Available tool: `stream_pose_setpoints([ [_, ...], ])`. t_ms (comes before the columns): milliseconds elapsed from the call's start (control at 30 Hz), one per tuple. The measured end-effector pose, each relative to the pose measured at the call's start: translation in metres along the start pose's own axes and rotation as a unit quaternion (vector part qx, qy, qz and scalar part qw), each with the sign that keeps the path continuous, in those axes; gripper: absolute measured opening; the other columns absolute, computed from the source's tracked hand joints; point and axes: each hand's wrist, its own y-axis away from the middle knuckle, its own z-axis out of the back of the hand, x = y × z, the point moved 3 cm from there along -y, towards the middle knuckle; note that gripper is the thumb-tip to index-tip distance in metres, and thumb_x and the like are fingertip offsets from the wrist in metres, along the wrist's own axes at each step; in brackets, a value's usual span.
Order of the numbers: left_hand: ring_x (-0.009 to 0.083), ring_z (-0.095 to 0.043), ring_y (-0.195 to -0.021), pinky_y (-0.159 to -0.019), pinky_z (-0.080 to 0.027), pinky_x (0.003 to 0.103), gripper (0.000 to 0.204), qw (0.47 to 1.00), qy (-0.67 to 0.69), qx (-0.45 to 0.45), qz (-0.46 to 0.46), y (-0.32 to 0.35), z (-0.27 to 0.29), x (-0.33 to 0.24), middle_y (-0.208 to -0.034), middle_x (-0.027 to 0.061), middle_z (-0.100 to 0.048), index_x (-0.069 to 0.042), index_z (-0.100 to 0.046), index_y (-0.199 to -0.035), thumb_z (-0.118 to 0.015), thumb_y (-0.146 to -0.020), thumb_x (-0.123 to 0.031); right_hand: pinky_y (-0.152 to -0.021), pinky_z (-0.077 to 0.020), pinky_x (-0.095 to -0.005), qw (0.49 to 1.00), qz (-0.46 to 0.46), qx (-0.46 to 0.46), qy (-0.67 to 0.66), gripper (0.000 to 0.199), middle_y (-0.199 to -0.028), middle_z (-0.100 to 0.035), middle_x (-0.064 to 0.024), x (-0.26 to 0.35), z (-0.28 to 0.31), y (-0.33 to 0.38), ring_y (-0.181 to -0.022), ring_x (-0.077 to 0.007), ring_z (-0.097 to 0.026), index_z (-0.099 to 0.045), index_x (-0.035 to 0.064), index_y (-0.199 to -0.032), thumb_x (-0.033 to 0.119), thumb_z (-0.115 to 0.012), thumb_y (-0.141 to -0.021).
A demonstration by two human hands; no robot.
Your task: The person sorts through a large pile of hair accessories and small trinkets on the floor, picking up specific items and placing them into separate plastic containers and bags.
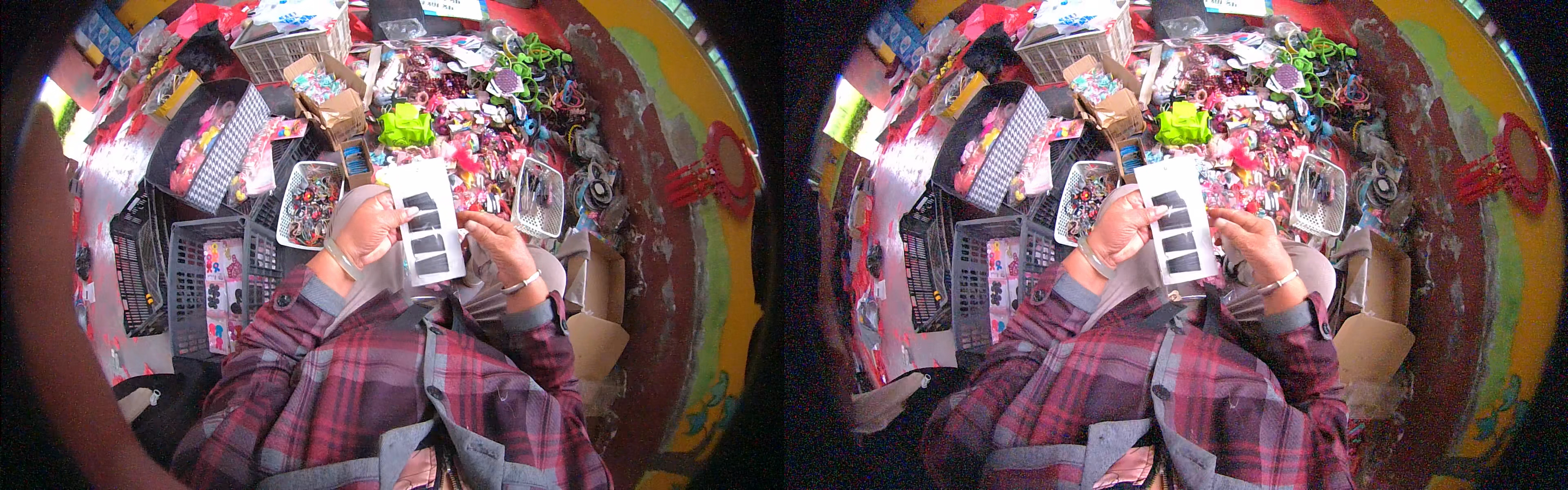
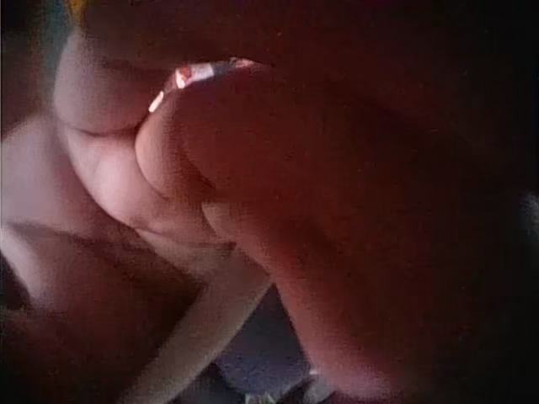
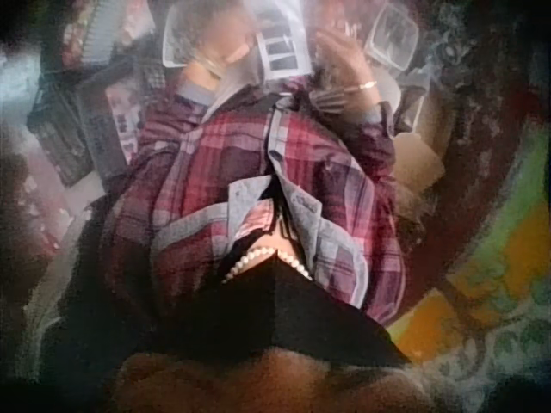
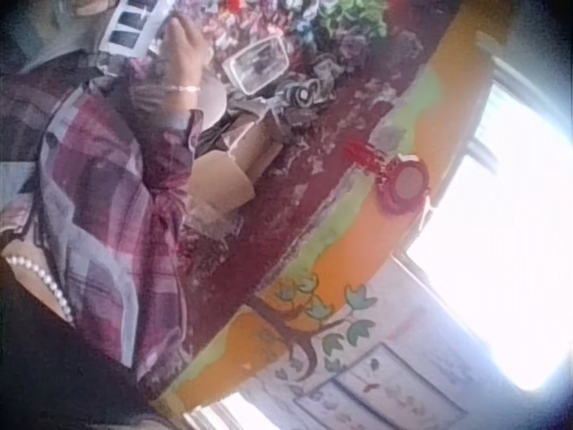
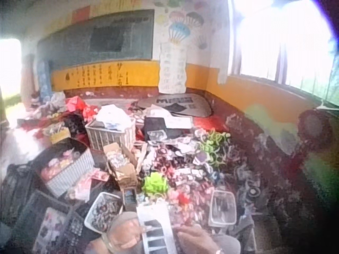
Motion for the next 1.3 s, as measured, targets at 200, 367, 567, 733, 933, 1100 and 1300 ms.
stream_pose_setpoints([
  [200, 0.0173, -0.059, -0.092, -0.082, -0.047, 0.031, 0.024, 1.000, -0.023, -0.001, 0.015, 0.001, -0.003, 0.006, -0.102, 0.0087, -0.061, 0.001, -0.055, -0.108, -0.051, -0.085, -0.003, -0.065, -0.0434, -0.0192, 0.999, -0.005, -0.015, -0.050, 0.021, -0.084, -0.064, -0.0011, -0.004, -0.017, -0.008, -0.073, -0.0067, -0.056, -0.065, -0.0007, -0.097, 0.009, -0.065, -0.078],
  [367, 0.0162, -0.057, -0.095, -0.085, -0.046, 0.032, 0.024, 1.000, -0.022, -0.012, -0.015, -0.001, 0.004, 0.009, -0.104, 0.0071, -0.060, -0.003, -0.054, -0.108, -0.055, -0.084, -0.005, -0.059, -0.0431, -0.0201, 0.989, 0.076, -0.088, 0.086, 0.016, -0.078, -0.064, -0.0012, 0.003, -0.018, -0.005, -0.068, -0.0050, -0.055, -0.065, -0.0012, -0.090, 0.006, -0.065, -0.076],
  [567, 0.0156, -0.053, -0.100, -0.086, -0.044, 0.031, 0.036, 0.995, -0.047, -0.063, -0.068, 0.001, 0.001, 0.011, -0.107, 0.0022, -0.053, -0.008, -0.044, -0.119, -0.056, -0.086, -0.009, -0.050, -0.0411, -0.0294, 0.823, 0.335, -0.220, 0.402, 0.020, -0.061, -0.050, -0.0055, 0.032, -0.042, 0.018, -0.054, -0.0242, -0.051, -0.065, 0.0049, -0.090, 0.004, -0.063, -0.070],
  [733, 0.0186, -0.046, -0.113, -0.095, -0.038, 0.035, 0.043, 0.997, 0.006, 0.065, -0.044, 0.012, -0.042, 0.005, -0.122, 0.0060, -0.046, -0.007, -0.036, -0.128, -0.052, -0.088, -0.013, -0.051, -0.0423, -0.0312, 0.658, 0.448, -0.186, 0.576, 0.032, -0.069, -0.048, -0.0023, 0.037, -0.065, 0.028, -0.060, -0.0198, -0.052, -0.062, 0.0093, -0.100, 0.010, -0.064, -0.067],
  [933, 0.0214, -0.049, -0.109, -0.094, -0.038, 0.036, 0.033, 0.996, 0.019, 0.012, -0.083, 0.013, -0.032, 0.012, -0.117, 0.0095, -0.051, -0.002, -0.040, -0.123, -0.038, -0.091, -0.008, -0.052, -0.0421, -0.0298, 0.668, 0.427, -0.133, 0.594, 0.028, -0.071, -0.048, -0.0015, 0.032, -0.078, 0.029, -0.063, -0.0192, -0.051, -0.061, 0.0108, -0.100, 0.020, -0.063, -0.073],
  [1100, 0.0187, -0.053, -0.103, -0.088, -0.043, 0.034, 0.029, 0.997, 0.053, 0.004, -0.052, 0.014, -0.014, 0.014, -0.113, 0.0077, -0.053, -0.002, -0.043, -0.119, -0.037, -0.092, -0.007, -0.055, -0.0450, -0.0351, 0.802, 0.338, -0.141, 0.472, 0.022, -0.067, -0.053, -0.0099, 0.036, -0.073, 0.027, -0.062, -0.0257, -0.057, -0.062, 0.0094, -0.096, 0.012, -0.065, -0.074],
  [1300, 0.0204, -0.051, -0.109, -0.092, -0.041, 0.039, 0.037, 0.999, -0.009, 0.029, -0.019, 0.018, -0.011, 0.011, -0.120, 0.0080, -0.051, -0.004, -0.039, -0.127, -0.040, -0.090, -0.008, -0.055, -0.0443, -0.0269, 0.854, 0.330, -0.178, 0.360, 0.024, -0.072, -0.056, -0.0072, 0.046, -0.058, 0.013, -0.060, -0.0170, -0.055, -0.061, 0.0053, -0.099, 0.003, -0.063, -0.074],
])
